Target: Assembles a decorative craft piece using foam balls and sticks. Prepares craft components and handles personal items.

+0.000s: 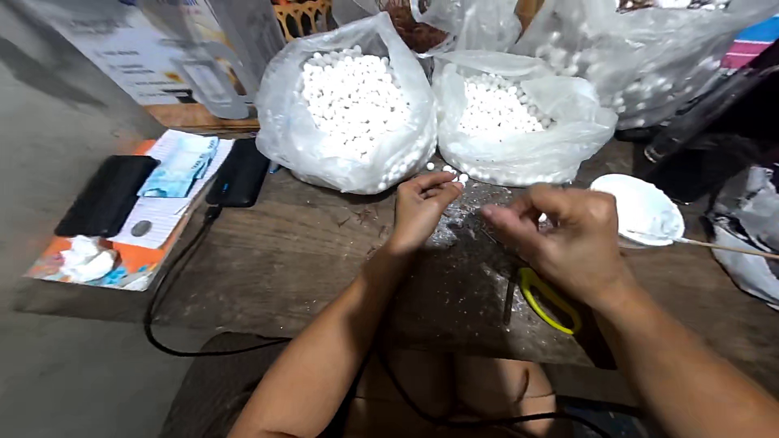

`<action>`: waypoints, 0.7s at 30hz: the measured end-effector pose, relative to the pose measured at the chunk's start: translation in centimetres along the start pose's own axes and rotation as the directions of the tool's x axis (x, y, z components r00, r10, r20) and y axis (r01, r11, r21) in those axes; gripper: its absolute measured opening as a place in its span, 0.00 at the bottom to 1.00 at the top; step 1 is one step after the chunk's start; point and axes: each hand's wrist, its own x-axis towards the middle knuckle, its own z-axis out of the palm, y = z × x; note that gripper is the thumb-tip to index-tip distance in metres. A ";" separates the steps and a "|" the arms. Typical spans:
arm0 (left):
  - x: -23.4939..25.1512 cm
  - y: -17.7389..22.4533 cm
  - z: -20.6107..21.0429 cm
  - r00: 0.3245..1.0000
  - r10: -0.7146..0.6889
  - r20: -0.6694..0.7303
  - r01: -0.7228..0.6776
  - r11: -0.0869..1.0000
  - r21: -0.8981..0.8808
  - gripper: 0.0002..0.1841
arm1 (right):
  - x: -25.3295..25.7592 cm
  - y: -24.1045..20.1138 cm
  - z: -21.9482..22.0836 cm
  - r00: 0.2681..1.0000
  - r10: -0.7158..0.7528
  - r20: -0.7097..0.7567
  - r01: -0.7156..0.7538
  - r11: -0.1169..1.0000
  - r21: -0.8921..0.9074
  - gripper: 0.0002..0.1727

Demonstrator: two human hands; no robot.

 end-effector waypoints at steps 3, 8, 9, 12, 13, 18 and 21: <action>0.2 0.0 -0.2 1.000 -0.008 -0.023 0.008 1.000 -0.013 0.07 | 3.2 0.0 -0.7 0.998 0.055 0.037 -0.054 0.998 -0.020 0.15; 0.3 -0.6 -0.2 0.995 0.056 -0.078 -0.051 0.996 0.072 0.12 | 8.6 3.0 -3.2 0.990 0.129 0.054 -0.118 0.979 -0.169 0.16; 0.4 -0.6 -0.1 0.994 0.064 -0.090 -0.055 0.993 0.102 0.14 | 9.8 3.8 -3.3 0.982 0.172 0.076 -0.153 0.966 -0.207 0.15; 0.4 -0.5 -0.2 0.992 0.072 -0.102 -0.056 0.987 0.149 0.17 | 13.0 6.2 -2.3 0.919 0.317 0.234 -0.245 0.925 -0.292 0.12; 0.4 -0.4 -0.2 0.991 0.070 -0.113 -0.052 0.987 0.153 0.17 | 13.8 7.1 -1.5 0.882 0.370 0.292 -0.272 0.906 -0.326 0.11; 0.4 -0.1 -0.2 0.984 0.082 -0.155 -0.056 0.985 0.166 0.17 | 15.2 8.3 2.1 0.719 0.507 0.475 -0.286 0.839 -0.463 0.10; 0.5 -0.3 -0.2 0.981 0.104 -0.166 -0.078 0.985 0.155 0.16 | 13.7 5.6 2.8 0.787 0.366 0.496 -0.206 0.915 -0.348 0.07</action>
